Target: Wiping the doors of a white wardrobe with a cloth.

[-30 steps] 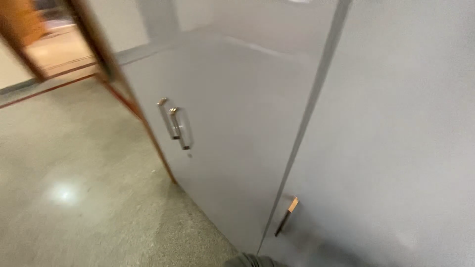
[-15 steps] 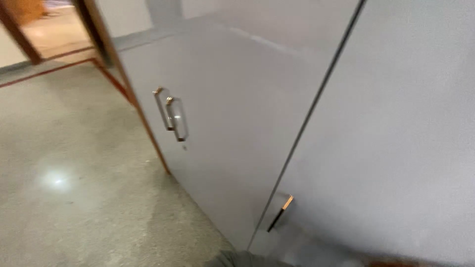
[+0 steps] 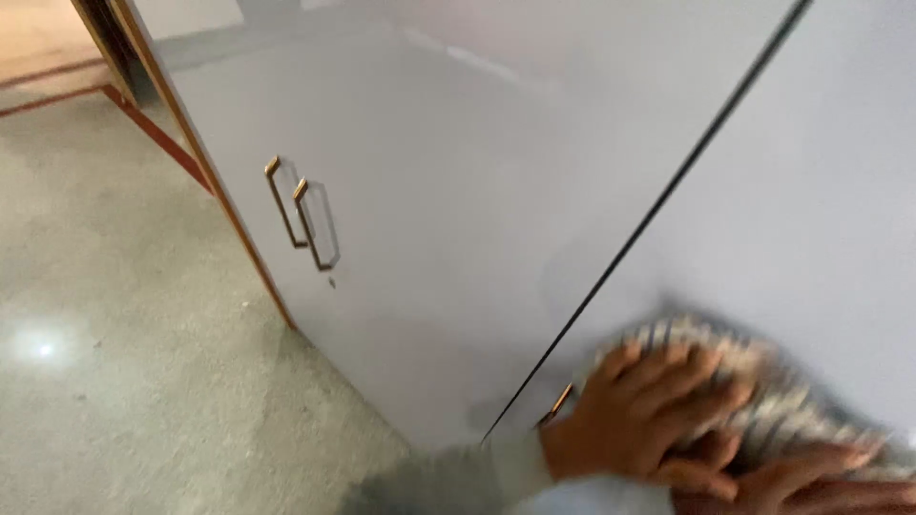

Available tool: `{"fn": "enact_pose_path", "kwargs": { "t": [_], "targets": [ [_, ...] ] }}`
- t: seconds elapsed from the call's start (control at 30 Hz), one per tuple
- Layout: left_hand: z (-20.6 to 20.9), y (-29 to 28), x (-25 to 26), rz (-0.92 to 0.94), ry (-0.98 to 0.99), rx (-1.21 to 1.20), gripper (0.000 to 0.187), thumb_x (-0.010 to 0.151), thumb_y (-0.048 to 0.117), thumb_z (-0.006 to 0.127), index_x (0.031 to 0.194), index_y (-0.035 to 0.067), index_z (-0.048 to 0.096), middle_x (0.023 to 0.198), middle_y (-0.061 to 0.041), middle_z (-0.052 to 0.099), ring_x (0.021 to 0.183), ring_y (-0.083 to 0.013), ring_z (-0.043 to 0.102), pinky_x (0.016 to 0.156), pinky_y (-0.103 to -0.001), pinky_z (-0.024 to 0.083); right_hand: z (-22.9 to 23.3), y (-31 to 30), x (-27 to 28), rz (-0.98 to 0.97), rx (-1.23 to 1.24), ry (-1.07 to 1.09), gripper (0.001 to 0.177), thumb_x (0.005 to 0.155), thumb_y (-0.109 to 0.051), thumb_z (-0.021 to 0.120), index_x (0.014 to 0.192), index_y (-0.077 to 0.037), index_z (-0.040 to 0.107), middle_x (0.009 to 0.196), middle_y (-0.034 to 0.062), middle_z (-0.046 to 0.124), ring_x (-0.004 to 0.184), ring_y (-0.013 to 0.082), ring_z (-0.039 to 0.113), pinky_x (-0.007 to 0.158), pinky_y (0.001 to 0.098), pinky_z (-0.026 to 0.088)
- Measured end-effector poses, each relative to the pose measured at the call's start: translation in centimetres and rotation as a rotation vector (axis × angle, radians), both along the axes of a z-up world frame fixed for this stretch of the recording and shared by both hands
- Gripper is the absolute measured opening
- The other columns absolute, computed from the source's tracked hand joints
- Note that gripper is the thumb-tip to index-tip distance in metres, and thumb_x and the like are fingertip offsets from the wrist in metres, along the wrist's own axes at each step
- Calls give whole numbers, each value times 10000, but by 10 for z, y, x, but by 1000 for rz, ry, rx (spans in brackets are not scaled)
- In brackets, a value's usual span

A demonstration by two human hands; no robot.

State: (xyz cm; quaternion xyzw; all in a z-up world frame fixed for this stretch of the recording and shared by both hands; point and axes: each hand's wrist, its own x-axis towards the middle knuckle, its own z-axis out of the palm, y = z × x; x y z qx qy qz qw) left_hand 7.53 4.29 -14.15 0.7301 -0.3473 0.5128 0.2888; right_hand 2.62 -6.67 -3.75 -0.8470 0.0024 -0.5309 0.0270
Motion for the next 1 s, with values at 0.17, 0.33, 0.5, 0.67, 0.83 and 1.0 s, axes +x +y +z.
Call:
{"fn": "enact_pose_path", "kwargs": {
  "t": [0.17, 0.33, 0.5, 0.67, 0.83, 1.0],
  "targets": [
    [55, 49, 30, 51, -15, -94, 988, 964, 852, 195, 1577, 168, 558, 1692, -188, 426, 1629, -323, 238, 1305, -484, 19, -60, 27, 28, -25, -11, 2, 856, 1096, -673, 369, 1705, -114, 148, 1740, 280, 7, 1610, 541, -9, 1258, 737, 40],
    [-42, 102, 79, 20, 61, -95, 967, 981, 826, 209, 1540, 130, 580, 1634, -233, 466, 1572, -382, 324, 1323, -562, 135, -131, 62, 63, -88, 12, -30, 872, 1085, -682, 374, 1708, -112, 156, 1741, 281, 12, 1613, 546, -7, 1259, 741, 43],
    [22, 144, 88, 93, -39, -118, 945, 982, 807, 197, 1545, 143, 564, 1641, -215, 456, 1583, -376, 318, 1313, -573, 117, -71, 113, 61, -19, -31, -30, 939, 1072, -751, 300, 1696, -59, 183, 1693, 331, 40, 1560, 580, -3, 1239, 778, 35],
    [39, 166, 97, 116, 0, -135, 872, 1027, 750, 179, 1566, 184, 564, 1690, -177, 435, 1627, -349, 304, 1307, -542, 128, -50, 151, 75, -8, -8, -27, 802, 1117, -595, 269, 1721, -72, 198, 1720, 340, 82, 1582, 579, 17, 1248, 754, 47],
    [-99, 181, 128, 201, 104, -143, 819, 1062, 704, 198, 1512, 149, 598, 1694, -245, 344, 1608, -424, 241, 1317, -619, 106, -178, 164, 116, 67, 5, 133, 725, 1043, -492, 383, 1642, -96, 289, 1713, 291, 129, 1583, 563, 43, 1252, 743, 36],
    [-7, 233, 126, 220, 71, -113, 840, 1058, 729, 273, 1525, 110, 596, 1704, -255, 313, 1626, -442, 242, 1342, -624, 129, -112, 209, 110, 184, 92, -63, 664, 1094, -391, 473, 1658, -61, 353, 1715, 319, 95, 1599, 540, -26, 1223, 694, -48]
  ]
}}
